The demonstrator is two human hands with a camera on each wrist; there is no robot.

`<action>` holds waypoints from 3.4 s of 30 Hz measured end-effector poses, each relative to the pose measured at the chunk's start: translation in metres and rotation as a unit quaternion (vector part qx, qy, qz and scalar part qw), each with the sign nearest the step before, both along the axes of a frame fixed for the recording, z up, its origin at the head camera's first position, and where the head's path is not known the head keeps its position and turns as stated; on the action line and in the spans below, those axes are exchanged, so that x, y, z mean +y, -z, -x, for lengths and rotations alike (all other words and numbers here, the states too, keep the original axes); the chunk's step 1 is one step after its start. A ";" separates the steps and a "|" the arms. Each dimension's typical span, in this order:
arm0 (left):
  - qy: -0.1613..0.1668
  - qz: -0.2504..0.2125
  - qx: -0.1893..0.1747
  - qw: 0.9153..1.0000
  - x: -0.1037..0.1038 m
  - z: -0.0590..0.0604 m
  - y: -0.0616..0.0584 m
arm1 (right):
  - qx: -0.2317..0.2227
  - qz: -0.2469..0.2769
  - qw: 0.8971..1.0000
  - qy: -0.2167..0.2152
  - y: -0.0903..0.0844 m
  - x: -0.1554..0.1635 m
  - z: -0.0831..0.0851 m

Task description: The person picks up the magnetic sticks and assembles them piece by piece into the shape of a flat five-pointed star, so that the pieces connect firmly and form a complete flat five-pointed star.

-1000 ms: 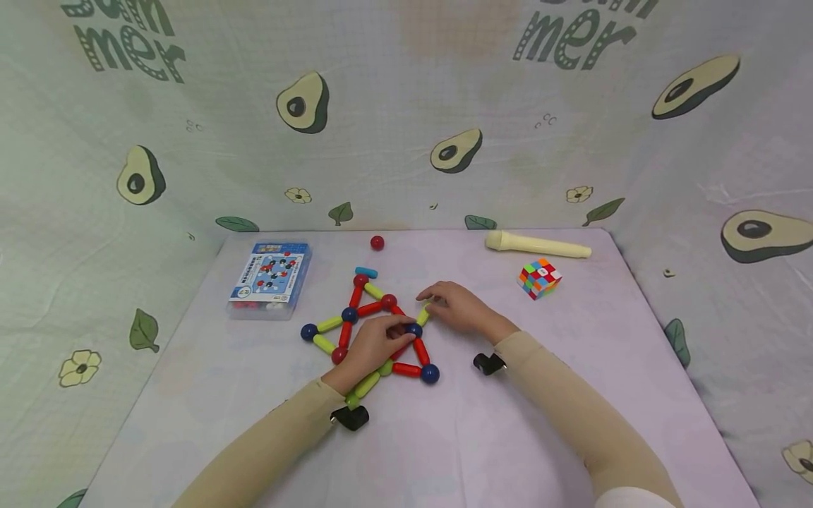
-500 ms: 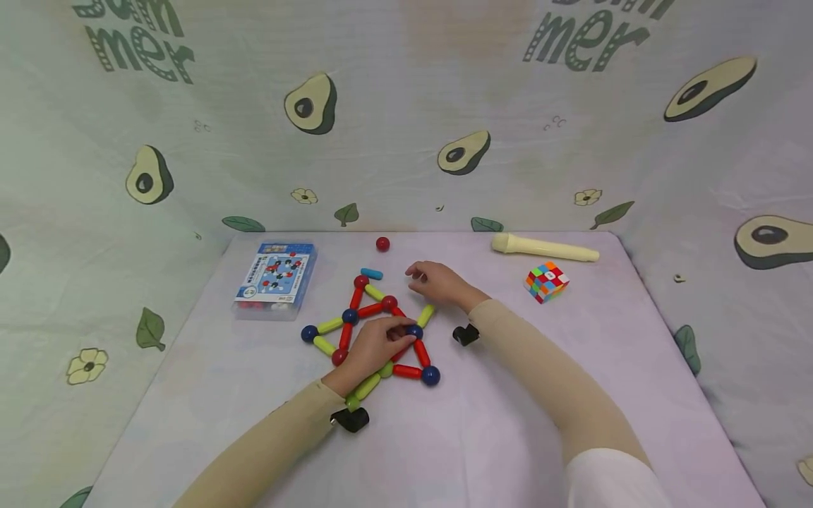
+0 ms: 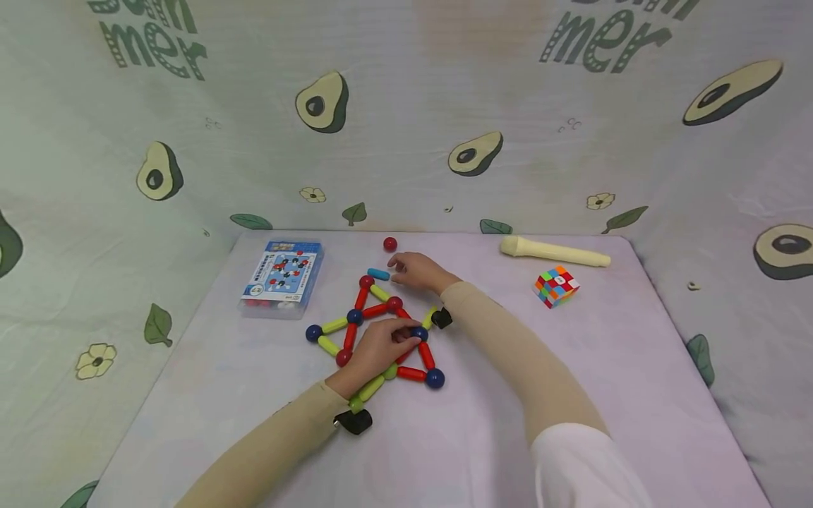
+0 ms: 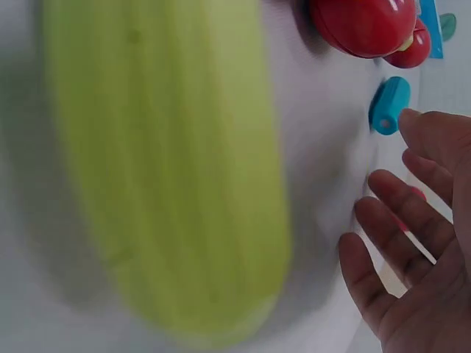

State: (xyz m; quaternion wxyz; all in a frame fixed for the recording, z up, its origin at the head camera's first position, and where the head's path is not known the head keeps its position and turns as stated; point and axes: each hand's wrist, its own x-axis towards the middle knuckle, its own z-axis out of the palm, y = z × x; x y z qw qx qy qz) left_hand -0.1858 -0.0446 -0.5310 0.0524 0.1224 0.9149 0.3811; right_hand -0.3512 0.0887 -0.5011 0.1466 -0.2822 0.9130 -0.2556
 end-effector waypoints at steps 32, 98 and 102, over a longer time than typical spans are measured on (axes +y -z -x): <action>-0.007 0.010 -0.006 1.000 0.005 -0.003 -0.003 | 0.044 -0.079 0.996 0.022 -0.004 0.051 -0.010; 0.040 0.022 0.001 0.999 0.012 -0.006 0.000 | 0.003 0.017 0.997 0.071 0.007 0.050 0.012; 0.037 0.032 -0.001 0.999 0.013 -0.006 0.000 | 0.008 0.020 0.997 0.078 0.008 0.033 0.024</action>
